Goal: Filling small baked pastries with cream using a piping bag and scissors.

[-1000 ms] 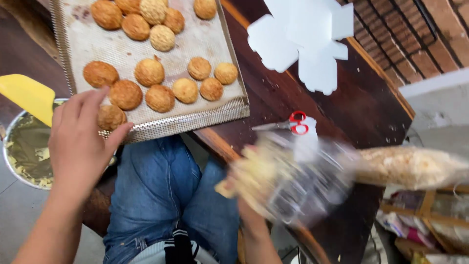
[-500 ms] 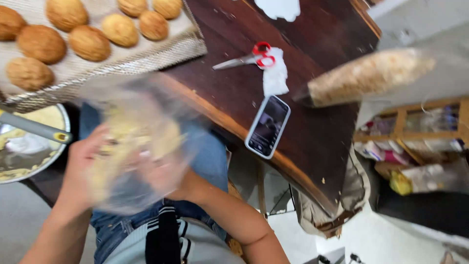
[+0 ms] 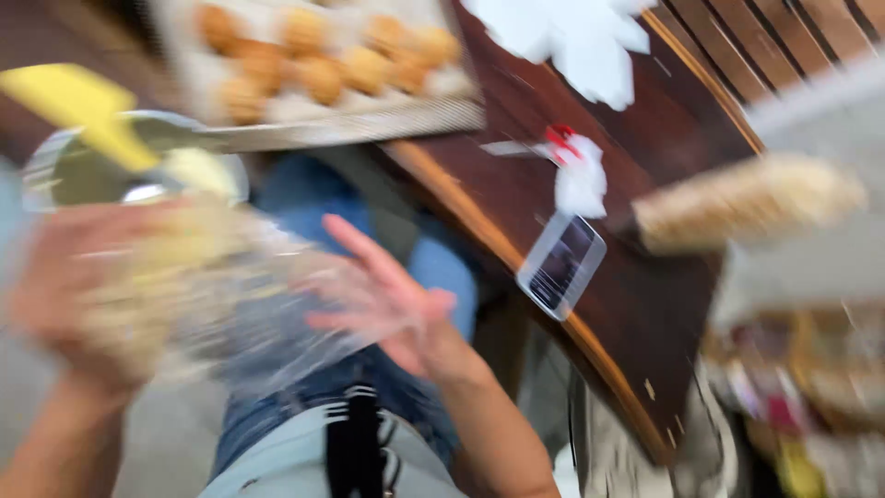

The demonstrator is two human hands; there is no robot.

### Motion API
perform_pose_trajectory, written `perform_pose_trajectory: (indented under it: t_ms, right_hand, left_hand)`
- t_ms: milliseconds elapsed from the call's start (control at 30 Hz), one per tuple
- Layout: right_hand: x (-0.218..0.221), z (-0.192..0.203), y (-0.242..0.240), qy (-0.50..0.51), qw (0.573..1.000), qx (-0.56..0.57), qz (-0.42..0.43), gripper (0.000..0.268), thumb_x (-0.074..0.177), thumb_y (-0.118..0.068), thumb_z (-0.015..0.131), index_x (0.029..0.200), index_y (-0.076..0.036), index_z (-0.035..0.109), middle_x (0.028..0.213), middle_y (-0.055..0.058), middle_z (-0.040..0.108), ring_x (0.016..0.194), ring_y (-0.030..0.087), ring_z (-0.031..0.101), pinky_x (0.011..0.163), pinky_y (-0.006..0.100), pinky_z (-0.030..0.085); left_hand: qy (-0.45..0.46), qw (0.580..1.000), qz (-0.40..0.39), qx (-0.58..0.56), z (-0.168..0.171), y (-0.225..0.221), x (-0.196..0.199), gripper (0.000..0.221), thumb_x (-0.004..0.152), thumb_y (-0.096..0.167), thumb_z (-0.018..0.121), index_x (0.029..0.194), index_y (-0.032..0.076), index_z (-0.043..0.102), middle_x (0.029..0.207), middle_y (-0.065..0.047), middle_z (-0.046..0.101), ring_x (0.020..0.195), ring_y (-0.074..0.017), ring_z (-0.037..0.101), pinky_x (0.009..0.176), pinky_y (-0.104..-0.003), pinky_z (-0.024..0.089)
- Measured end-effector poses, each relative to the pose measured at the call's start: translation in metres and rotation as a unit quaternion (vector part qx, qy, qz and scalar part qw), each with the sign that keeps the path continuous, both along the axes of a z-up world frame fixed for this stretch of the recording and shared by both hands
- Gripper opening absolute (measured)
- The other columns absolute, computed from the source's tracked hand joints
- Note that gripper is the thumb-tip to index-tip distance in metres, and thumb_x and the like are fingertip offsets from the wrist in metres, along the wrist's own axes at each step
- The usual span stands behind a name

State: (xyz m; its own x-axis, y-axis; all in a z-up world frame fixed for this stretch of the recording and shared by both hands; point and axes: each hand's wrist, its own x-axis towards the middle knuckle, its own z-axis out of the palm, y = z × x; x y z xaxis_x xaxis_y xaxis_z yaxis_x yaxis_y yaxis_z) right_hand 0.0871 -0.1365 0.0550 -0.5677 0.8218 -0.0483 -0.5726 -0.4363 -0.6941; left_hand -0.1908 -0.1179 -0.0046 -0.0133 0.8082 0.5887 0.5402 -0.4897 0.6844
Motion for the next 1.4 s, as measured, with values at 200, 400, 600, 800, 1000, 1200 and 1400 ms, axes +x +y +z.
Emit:
perform_pose_trajectory:
  t_ms: [200, 400, 600, 800, 1000, 1200, 1400]
  right_hand:
    - [-0.051, 0.004, 0.029, -0.105, 0.991, 0.055, 0.055, 0.105, 0.09, -0.052, 0.077, 0.165, -0.012, 0.016, 0.155, 0.016, 0.043, 0.137, 0.028, 0.05, 0.109, 0.054, 0.049]
    - [-0.108, -0.039, 0.063, -0.147, 0.984, 0.046, 0.089, 0.055, 0.107, -0.035, 0.056, 0.151, -0.003, 0.051, 0.145, 0.007, 0.06, 0.124, 0.023, 0.06, 0.103, 0.044, 0.055]
    - [-0.142, -0.065, 0.081, -0.131, 0.989, 0.03, 0.064, 0.043, 0.111, -0.033, 0.052, 0.131, 0.004, 0.062, 0.127, 0.011, 0.068, 0.114, 0.021, 0.066, 0.094, 0.041, 0.059]
    - [-0.16, -0.079, 0.09, -0.095, 0.994, 0.007, 0.06, 0.025, 0.115, -0.021, 0.058, 0.114, 0.003, 0.063, 0.114, 0.014, 0.07, 0.102, 0.019, 0.067, 0.095, 0.038, 0.058]
    - [-0.187, -0.06, 0.096, -0.065, 0.995, -0.042, 0.068, 0.018, 0.11, -0.019, 0.057, 0.106, -0.002, 0.057, 0.111, 0.013, 0.069, 0.105, 0.02, 0.07, 0.096, 0.043, 0.061]
    - [-0.206, -0.046, 0.105, -0.045, 0.994, -0.021, 0.1, 0.022, 0.111, -0.023, 0.055, 0.103, -0.002, 0.056, 0.11, 0.015, 0.07, 0.102, 0.022, 0.071, 0.093, 0.045, 0.064]
    - [-0.216, -0.041, 0.118, -0.074, 0.993, -0.02, 0.088, 0.021, 0.11, -0.021, 0.056, 0.106, -0.001, 0.058, 0.107, 0.013, 0.069, 0.1, 0.02, 0.071, 0.089, 0.039, 0.063]
  left_hand:
    - [0.063, 0.989, 0.132, 0.009, 0.033, -0.026, -0.017, 0.052, 0.082, 0.002, 0.081, 0.133, 0.012, 0.074, 0.115, -0.009, 0.068, 0.097, -0.0223, 0.07, 0.083, -0.032, 0.058]
    - [-0.162, 0.962, 0.127, -0.181, 0.002, -0.044, -0.059, 0.069, 0.065, -0.017, 0.059, 0.129, 0.003, 0.074, 0.116, -0.011, 0.069, 0.089, -0.0171, 0.065, 0.071, -0.032, 0.052]
    - [-0.392, 0.883, 0.014, -0.257, -0.025, -0.052, -0.09, 0.025, 0.095, -0.002, 0.067, 0.119, -0.007, 0.071, 0.111, -0.011, 0.075, 0.1, -0.0123, 0.07, 0.088, -0.025, 0.059]
    - [-0.347, 0.864, 0.07, -0.357, -0.016, -0.057, -0.102, 0.016, 0.089, 0.002, 0.075, 0.103, -0.006, 0.073, 0.102, -0.01, 0.078, 0.09, -0.014, 0.074, 0.081, -0.026, 0.059]
    - [-0.354, 0.885, 0.052, -0.297, -0.021, -0.068, -0.111, 0.01, 0.09, 0.0, 0.073, 0.097, -0.008, 0.072, 0.117, -0.014, 0.073, 0.099, -0.0164, 0.071, 0.088, -0.031, 0.062]
    - [-0.354, 0.902, 0.049, -0.244, 0.008, -0.061, -0.113, 0.021, 0.084, -0.001, 0.072, 0.103, -0.006, 0.067, 0.136, -0.015, 0.06, 0.109, -0.0184, 0.069, 0.095, -0.033, 0.061]
    - [-0.234, 0.911, 0.137, -0.31, 0.002, -0.06, -0.126, 0.01, 0.085, -0.002, 0.071, 0.095, -0.004, 0.07, 0.132, -0.014, 0.069, 0.111, -0.0204, 0.073, 0.096, -0.033, 0.062]
